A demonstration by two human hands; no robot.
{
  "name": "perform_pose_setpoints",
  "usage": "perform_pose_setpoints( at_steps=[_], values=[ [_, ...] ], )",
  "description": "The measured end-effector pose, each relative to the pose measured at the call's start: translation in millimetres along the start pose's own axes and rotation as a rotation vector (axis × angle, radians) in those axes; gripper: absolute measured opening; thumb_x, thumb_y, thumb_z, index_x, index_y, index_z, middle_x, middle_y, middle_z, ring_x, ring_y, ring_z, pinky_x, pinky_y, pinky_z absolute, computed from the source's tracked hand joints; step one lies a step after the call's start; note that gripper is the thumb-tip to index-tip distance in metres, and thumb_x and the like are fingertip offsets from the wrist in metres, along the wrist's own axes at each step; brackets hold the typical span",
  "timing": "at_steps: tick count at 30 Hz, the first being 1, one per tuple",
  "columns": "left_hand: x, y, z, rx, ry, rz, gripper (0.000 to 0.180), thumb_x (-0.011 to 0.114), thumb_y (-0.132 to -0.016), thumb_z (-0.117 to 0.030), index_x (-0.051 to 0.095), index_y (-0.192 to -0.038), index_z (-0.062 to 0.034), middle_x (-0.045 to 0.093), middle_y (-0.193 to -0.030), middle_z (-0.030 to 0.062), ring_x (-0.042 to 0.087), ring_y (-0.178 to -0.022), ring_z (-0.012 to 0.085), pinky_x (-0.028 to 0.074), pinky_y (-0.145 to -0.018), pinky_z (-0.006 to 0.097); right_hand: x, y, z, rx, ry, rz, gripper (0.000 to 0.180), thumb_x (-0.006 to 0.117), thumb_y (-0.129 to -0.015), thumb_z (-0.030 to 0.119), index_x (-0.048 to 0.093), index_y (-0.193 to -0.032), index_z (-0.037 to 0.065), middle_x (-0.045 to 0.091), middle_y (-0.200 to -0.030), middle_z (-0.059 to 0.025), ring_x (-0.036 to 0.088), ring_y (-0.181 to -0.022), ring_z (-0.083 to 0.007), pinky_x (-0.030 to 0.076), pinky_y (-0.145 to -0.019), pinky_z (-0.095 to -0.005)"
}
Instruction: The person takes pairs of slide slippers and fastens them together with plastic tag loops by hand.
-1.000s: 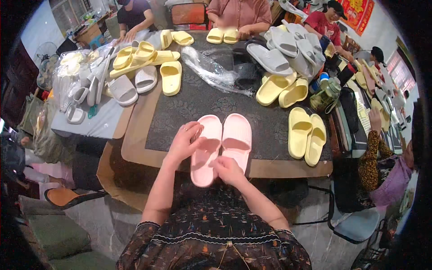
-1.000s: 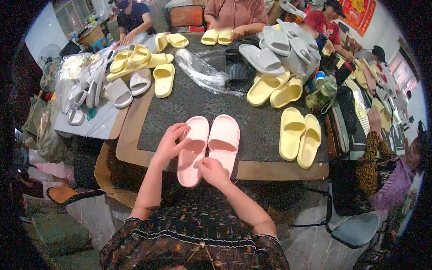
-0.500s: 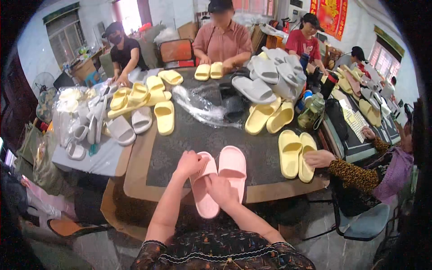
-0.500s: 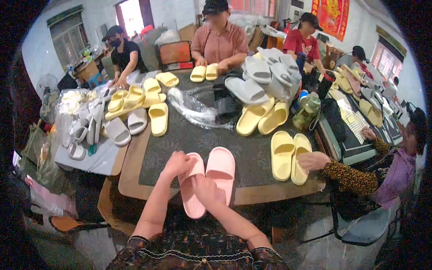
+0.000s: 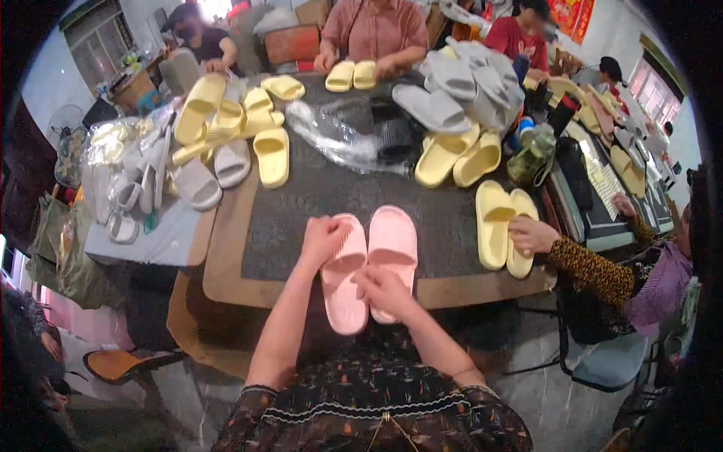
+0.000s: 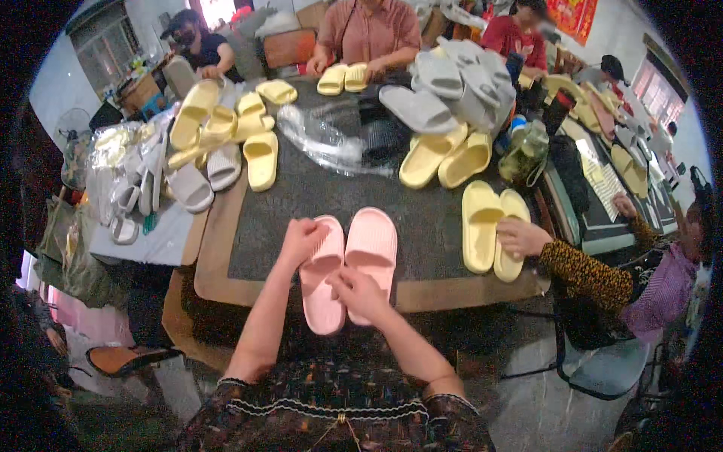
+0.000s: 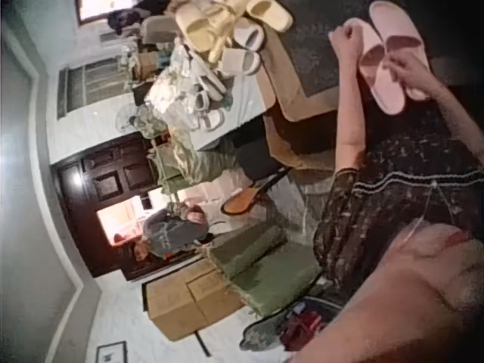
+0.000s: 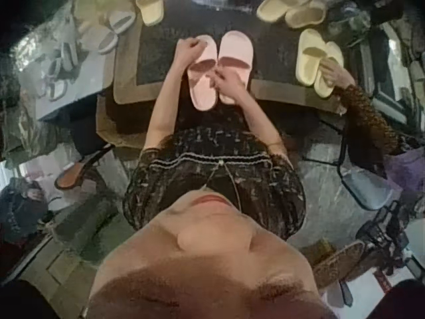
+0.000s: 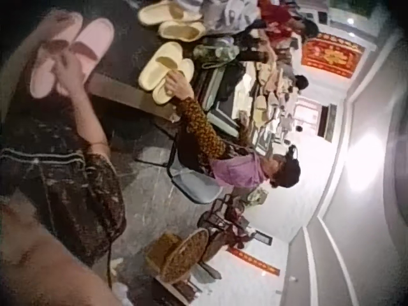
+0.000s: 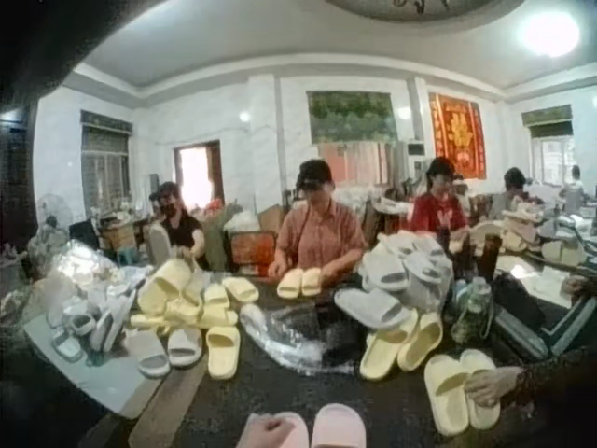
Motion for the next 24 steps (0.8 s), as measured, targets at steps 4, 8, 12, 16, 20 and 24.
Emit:
perform_pose_setpoints(
  at_steps=[4, 8, 12, 16, 20, 24],
  values=[
    [2.8, -6.5, 5.9, -0.144, 0.011, 0.142, 0.035, 0.065, -0.08, -0.038, 0.07, -0.093, -0.0062, 0.065, -0.088, 0.0157, 0.06, -0.092, 0.0317, 0.046, -0.081, 0.041, -46.1, 18.0, 28.3, -0.154, -0.032, -0.15, 0.021, 0.052, -0.096, 0.017, 0.061, -0.096, -0.002, 0.063, -0.086, -0.0039, 0.056, -0.082, -0.0098, 0.045, -0.076, -0.0255],
    [-0.4, -19.8, -37.5, 0.029, -0.14, 0.092, 0.039, 0.066, -0.079, -0.038, 0.068, -0.101, -0.0056, 0.065, -0.094, 0.0158, 0.059, -0.093, 0.032, 0.047, -0.083, 0.043, -83.3, 14.5, -7.3, -0.115, -0.171, -0.341, 0.02, 0.053, -0.095, 0.016, 0.062, -0.092, -0.002, 0.063, -0.086, -0.0027, 0.056, -0.083, -0.0094, 0.045, -0.076, -0.0254],
    [27.0, -35.8, -45.2, -0.013, -0.284, 0.257, 0.034, 0.068, -0.08, -0.032, 0.069, -0.098, -0.0026, 0.066, -0.092, 0.016, 0.064, -0.087, 0.0316, 0.051, -0.079, 0.038, -100.0, 11.2, 3.6, -0.166, -0.19, -0.46, 0.016, 0.057, -0.093, 0.014, 0.061, -0.091, 0.0, 0.061, -0.083, 0.0002, 0.055, -0.076, -0.0062, 0.045, -0.071, -0.0223],
    [40.4, -53.6, -2.3, -0.119, 0.254, 0.186, 0.028, 0.067, -0.082, -0.026, 0.068, -0.095, -0.0008, 0.067, -0.074, 0.0065, 0.063, -0.069, 0.0194, 0.05, -0.067, 0.032, -102.2, -17.8, 7.5, -0.15, -0.416, -0.46, 0.009, 0.063, -0.089, 0.008, 0.058, -0.093, 0.001, 0.06, -0.08, 0.0014, 0.054, -0.074, -0.0034, 0.044, -0.066, -0.0189],
    [36.6, -51.2, -6.6, -0.178, 0.838, -0.029, 0.015, 0.06, -0.09, -0.015, 0.064, -0.094, -0.0013, 0.057, -0.07, -0.0024, 0.049, -0.061, 0.0052, 0.04, -0.055, 0.02, -124.9, -50.2, 18.0, -0.218, -0.453, -0.523, 0.013, 0.064, -0.088, 0.008, 0.06, -0.097, -0.001, 0.062, -0.084, -0.0011, 0.058, -0.076, -0.0071, 0.047, -0.069, -0.0213],
    [36.6, -44.6, -4.4, -0.238, 0.947, -0.069, 0.014, 0.06, -0.091, -0.015, 0.063, -0.097, -0.0033, 0.055, -0.074, -0.0043, 0.045, -0.062, 0.0034, 0.035, -0.054, 0.019, -132.4, -96.1, 21.0, -0.249, -0.212, -0.528, 0.019, 0.067, -0.082, 0.01, 0.066, -0.097, -0.002, 0.066, -0.086, -0.0058, 0.061, -0.079, -0.0113, 0.049, -0.071, -0.0253]
  ],
)
Point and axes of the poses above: each hand's wrist, its own y-axis away from the middle knuckle, its own x-axis out of the palm, z = x × y, the point moved 10 cm from there along -y, towards the middle knuckle
